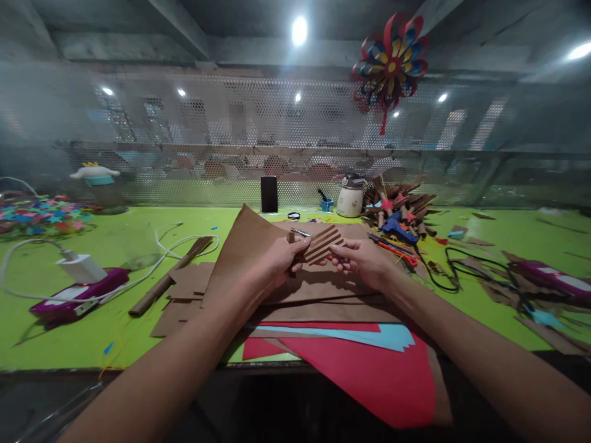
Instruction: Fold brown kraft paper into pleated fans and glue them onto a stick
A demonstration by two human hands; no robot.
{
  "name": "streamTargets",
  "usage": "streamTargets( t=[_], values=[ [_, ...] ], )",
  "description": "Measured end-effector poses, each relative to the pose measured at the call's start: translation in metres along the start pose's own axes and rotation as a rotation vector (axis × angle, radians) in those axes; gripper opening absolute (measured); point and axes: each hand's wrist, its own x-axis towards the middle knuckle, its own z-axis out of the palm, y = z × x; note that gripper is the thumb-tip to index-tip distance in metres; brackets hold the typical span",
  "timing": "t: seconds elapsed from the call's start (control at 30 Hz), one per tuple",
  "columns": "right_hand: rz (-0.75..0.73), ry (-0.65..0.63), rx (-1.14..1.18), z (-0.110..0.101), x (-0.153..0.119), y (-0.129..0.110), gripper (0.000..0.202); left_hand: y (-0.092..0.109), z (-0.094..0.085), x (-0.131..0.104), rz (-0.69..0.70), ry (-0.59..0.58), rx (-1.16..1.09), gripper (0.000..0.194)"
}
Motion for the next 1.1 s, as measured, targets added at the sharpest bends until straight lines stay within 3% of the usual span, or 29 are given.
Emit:
streamTargets(
  t=[0.17,0.6,0.7,0.83,0.97,1.1],
  values=[
    [-0.031,0.001,-0.045,-0.001,0.002,0.001,0.034,-0.003,0.000,0.003,-0.038,-0.048,-0.097,0.007],
    [-0.058,0.057,-0.009,-0.008,0.006,0.000,0.036,-0.012,-0.003,0.012,-0.033,0.020,-0.077,0.007],
    [-0.126,0.241,-0.042,-0.029,0.011,-0.010,0.040,-0.008,-0.003,0.011,0.013,0.086,-0.072,0.007],
    [-0.182,0.546,-0.298,-0.075,0.018,-0.032,0.040,-0.001,-0.001,0.007,0.005,0.093,-0.056,0.010],
    [-0.111,0.646,-0.521,-0.114,0.023,-0.047,0.032,0.002,0.000,0.006,-0.042,0.091,-0.085,0.007],
    [0.004,0.687,-0.846,-0.135,0.018,-0.053,0.025,0.002,-0.001,0.009,-0.005,0.096,-0.144,0.007]
  ],
)
